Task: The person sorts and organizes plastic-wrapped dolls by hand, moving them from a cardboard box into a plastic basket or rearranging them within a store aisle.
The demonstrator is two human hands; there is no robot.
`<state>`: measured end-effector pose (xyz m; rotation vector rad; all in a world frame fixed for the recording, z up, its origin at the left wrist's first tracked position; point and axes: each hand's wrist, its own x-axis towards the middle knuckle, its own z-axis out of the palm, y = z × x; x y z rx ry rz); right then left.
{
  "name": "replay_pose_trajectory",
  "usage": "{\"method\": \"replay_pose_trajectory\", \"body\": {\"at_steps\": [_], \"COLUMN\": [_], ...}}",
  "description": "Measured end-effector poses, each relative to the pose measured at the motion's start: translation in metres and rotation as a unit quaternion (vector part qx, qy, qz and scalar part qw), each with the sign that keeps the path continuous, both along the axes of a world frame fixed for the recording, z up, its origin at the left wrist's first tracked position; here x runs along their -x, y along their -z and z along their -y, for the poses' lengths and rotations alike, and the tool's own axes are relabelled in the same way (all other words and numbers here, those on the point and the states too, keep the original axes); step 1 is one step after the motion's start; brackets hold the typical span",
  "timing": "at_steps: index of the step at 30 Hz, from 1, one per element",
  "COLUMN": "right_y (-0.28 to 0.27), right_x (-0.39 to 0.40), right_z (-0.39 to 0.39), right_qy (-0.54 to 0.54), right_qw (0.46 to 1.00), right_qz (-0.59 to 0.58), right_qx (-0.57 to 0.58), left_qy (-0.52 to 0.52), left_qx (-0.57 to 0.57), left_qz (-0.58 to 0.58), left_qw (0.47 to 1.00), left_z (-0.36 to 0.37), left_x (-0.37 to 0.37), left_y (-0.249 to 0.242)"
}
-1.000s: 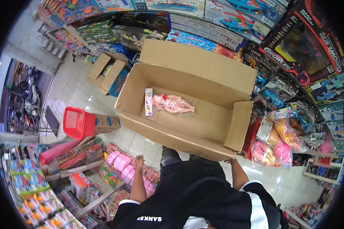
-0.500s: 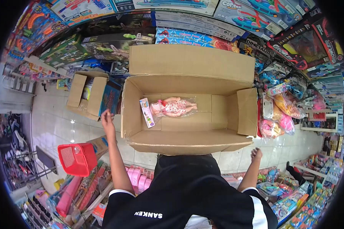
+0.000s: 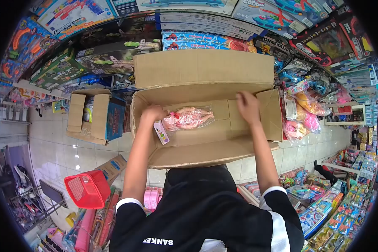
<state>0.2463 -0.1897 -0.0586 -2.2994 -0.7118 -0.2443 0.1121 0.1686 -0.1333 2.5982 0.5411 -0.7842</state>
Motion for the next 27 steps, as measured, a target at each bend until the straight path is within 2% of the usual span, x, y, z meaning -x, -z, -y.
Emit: {"method": "replay_pose_trajectory", "body": {"at_steps": [2, 3, 5, 6, 7, 8, 9, 11, 12, 13, 15, 16, 17, 18, 19, 21, 23, 24, 25, 27], "right_y": [0.053, 0.088, 0.167, 0.165, 0.156, 0.152, 0.169, 0.221, 0.215, 0.212, 0.209, 0.206, 0.202, 0.196, 0.187, 0.166, 0.106, 0.086, 0.076, 0.057], "right_x": [-0.015, -0.02, -0.022, -0.018, -0.013, -0.009, -0.005, -0.002, 0.008, 0.01, 0.016, 0.013, 0.009, 0.0, -0.005, -0.016, -0.019, -0.018, -0.02, -0.024], "right_z": [-0.025, -0.029, -0.029, -0.037, -0.051, -0.059, -0.059, -0.056, -0.061, -0.063, -0.061, -0.059, -0.054, -0.051, -0.047, -0.046, -0.047, -0.04, -0.031, -0.009], "right_qy": [-0.073, -0.122, -0.148, -0.15, -0.089, -0.026, -0.029, 0.018, 0.06, 0.061, 0.078, 0.08, 0.045, 0.008, 0.008, -0.05, -0.028, -0.02, -0.012, -0.002], "right_qw": [0.972, 0.935, 0.887, 0.886, 0.831, 0.748, 0.746, 0.731, 0.754, 0.753, 0.764, 0.762, 0.739, 0.717, 0.718, 0.763, 0.786, 0.822, 0.853, 0.872], "right_qz": [-0.152, -0.239, -0.254, -0.256, -0.418, -0.566, -0.568, -0.637, -0.613, -0.614, -0.613, -0.614, -0.654, -0.687, -0.686, -0.622, -0.589, -0.558, -0.521, -0.488], "right_qx": [0.163, 0.23, 0.356, 0.356, 0.356, 0.346, 0.347, 0.245, 0.228, 0.227, 0.188, 0.188, 0.155, 0.12, 0.119, 0.169, 0.186, 0.113, 0.039, 0.038], "left_qy": [0.032, 0.034, -0.074, -0.075, -0.161, -0.246, -0.249, -0.309, -0.289, -0.288, -0.309, -0.289, -0.287, -0.256, -0.226, -0.225, -0.207, -0.144, -0.141, -0.057], "left_qx": [0.057, 0.058, 0.168, 0.168, 0.224, 0.278, 0.278, 0.288, 0.334, 0.333, 0.353, 0.339, 0.339, 0.313, 0.286, 0.296, 0.228, 0.246, 0.245, 0.241], "left_qz": [-0.187, -0.19, -0.299, -0.302, -0.314, -0.321, -0.324, -0.269, -0.286, -0.288, -0.219, -0.2, -0.206, -0.199, -0.191, -0.196, -0.336, -0.31, -0.308, -0.3], "left_qw": [0.98, 0.979, 0.936, 0.935, 0.908, 0.871, 0.87, 0.865, 0.85, 0.85, 0.856, 0.873, 0.872, 0.893, 0.911, 0.907, 0.89, 0.907, 0.908, 0.921], "left_z": [-0.001, -0.002, -0.009, -0.011, -0.012, -0.013, -0.005, 0.009, -0.001, -0.001, 0.011, 0.016, 0.021, 0.023, 0.026, 0.034, 0.044, 0.046, 0.057, 0.083], "left_x": [-0.013, -0.011, -0.003, 0.005, 0.016, 0.026, 0.032, 0.028, 0.038, 0.034, 0.03, 0.03, 0.031, 0.025, 0.018, 0.003, -0.014, -0.013, -0.019, -0.028], "left_y": [0.018, 0.034, 0.073, 0.105, 0.141, 0.16, 0.152, 0.125, 0.193, 0.195, 0.189, 0.184, 0.178, 0.178, 0.161, 0.111, 0.067, 0.072, 0.053, 0.01]}}
